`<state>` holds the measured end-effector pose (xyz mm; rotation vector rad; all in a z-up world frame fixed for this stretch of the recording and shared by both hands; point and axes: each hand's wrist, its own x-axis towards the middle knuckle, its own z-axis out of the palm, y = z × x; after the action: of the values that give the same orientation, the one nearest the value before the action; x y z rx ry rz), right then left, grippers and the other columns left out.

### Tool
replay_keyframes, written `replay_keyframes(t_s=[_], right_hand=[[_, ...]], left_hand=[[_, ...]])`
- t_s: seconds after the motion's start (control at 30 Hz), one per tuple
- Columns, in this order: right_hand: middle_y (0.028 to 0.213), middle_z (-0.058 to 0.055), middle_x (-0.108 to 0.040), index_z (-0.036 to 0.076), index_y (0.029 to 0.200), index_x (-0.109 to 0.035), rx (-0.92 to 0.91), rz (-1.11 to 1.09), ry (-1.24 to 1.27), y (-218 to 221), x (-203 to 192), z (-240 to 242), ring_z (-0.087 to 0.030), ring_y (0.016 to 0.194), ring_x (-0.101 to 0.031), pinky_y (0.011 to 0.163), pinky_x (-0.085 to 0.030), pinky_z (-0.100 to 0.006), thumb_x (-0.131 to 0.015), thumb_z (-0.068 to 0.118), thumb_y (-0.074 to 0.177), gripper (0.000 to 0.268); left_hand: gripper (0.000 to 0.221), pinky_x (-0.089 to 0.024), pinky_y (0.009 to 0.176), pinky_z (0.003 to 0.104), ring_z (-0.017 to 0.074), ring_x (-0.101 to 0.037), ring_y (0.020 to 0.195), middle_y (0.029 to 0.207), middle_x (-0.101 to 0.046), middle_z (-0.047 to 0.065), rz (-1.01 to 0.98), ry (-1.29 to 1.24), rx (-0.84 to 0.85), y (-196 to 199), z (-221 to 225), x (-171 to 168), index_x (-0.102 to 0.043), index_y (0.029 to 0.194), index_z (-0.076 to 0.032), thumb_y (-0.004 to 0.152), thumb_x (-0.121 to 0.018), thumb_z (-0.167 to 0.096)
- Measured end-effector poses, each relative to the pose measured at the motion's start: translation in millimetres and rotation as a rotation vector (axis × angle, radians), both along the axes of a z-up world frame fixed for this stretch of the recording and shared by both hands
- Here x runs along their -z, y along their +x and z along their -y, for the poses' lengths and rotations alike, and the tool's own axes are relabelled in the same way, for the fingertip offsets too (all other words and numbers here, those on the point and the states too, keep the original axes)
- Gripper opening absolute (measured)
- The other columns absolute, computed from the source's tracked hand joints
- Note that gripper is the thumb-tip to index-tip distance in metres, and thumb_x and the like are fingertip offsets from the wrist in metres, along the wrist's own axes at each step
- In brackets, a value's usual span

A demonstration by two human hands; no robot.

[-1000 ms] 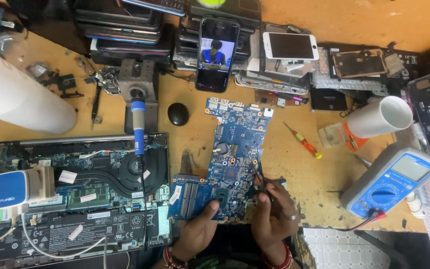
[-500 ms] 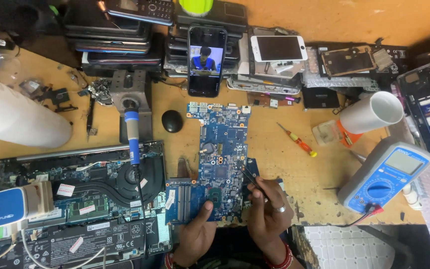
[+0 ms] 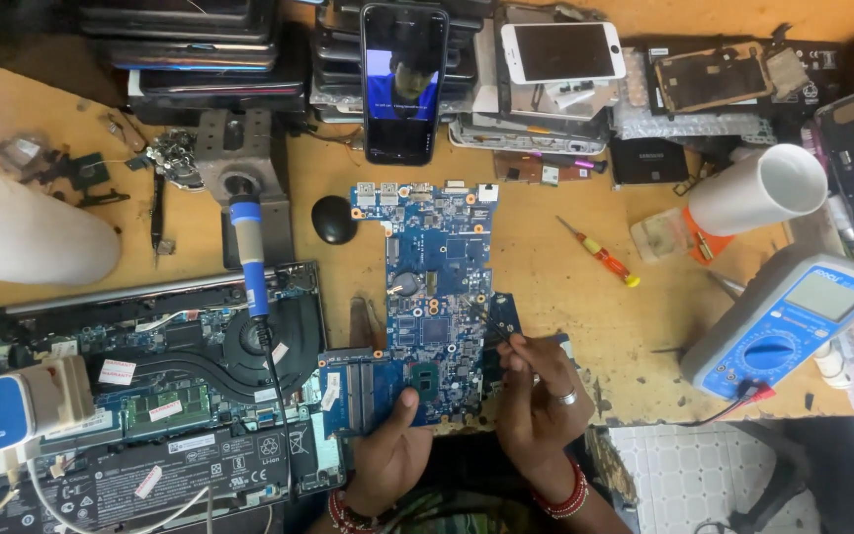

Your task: Inspecting and manipulating components on a laptop motherboard using tweezers at a repair station.

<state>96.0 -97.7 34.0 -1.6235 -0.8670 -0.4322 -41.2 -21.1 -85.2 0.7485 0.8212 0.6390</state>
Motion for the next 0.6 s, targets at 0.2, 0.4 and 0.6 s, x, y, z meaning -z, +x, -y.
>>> replay_keyframes(t_s=[0.2,0.4,0.6], right_hand=[[0.096,-0.019,-0.072,0.004,0.12,-0.064,0.028,0.105,-0.07,1,5,1,-0.022,0.071,-0.072,0.057,-0.062,-0.026,-0.052,-0.019,0.099,0.033],[0.099,-0.021,-0.071,0.004,0.126,-0.065,0.038,0.205,-0.124,0,8,4,-0.025,0.08,-0.071,0.064,-0.058,-0.028,-0.054,-0.02,0.097,0.039],[0.097,-0.021,-0.071,0.004,0.124,-0.066,0.052,0.173,-0.102,-1,10,4,-0.024,0.074,-0.069,0.061,-0.056,-0.027,-0.051,-0.021,0.095,0.041]], left_hand=[[0.068,-0.022,0.129,0.041,0.021,-0.036,0.152,0.159,-0.046,-0.002,0.065,-0.057,0.087,-5,2,12,-0.049,0.151,-0.014,0.087,-0.071,-0.024],[0.059,-0.033,0.125,0.042,0.0227,-0.05,0.141,0.145,-0.057,0.004,0.09,0.282,0.056,2,-5,-30,-0.051,0.146,-0.005,0.092,-0.072,-0.019],[0.077,-0.03,0.125,0.039,0.0189,-0.044,0.144,0.152,-0.051,0.0,0.106,0.107,-0.009,1,-1,-16,-0.039,0.157,-0.008,0.088,-0.073,-0.014]])
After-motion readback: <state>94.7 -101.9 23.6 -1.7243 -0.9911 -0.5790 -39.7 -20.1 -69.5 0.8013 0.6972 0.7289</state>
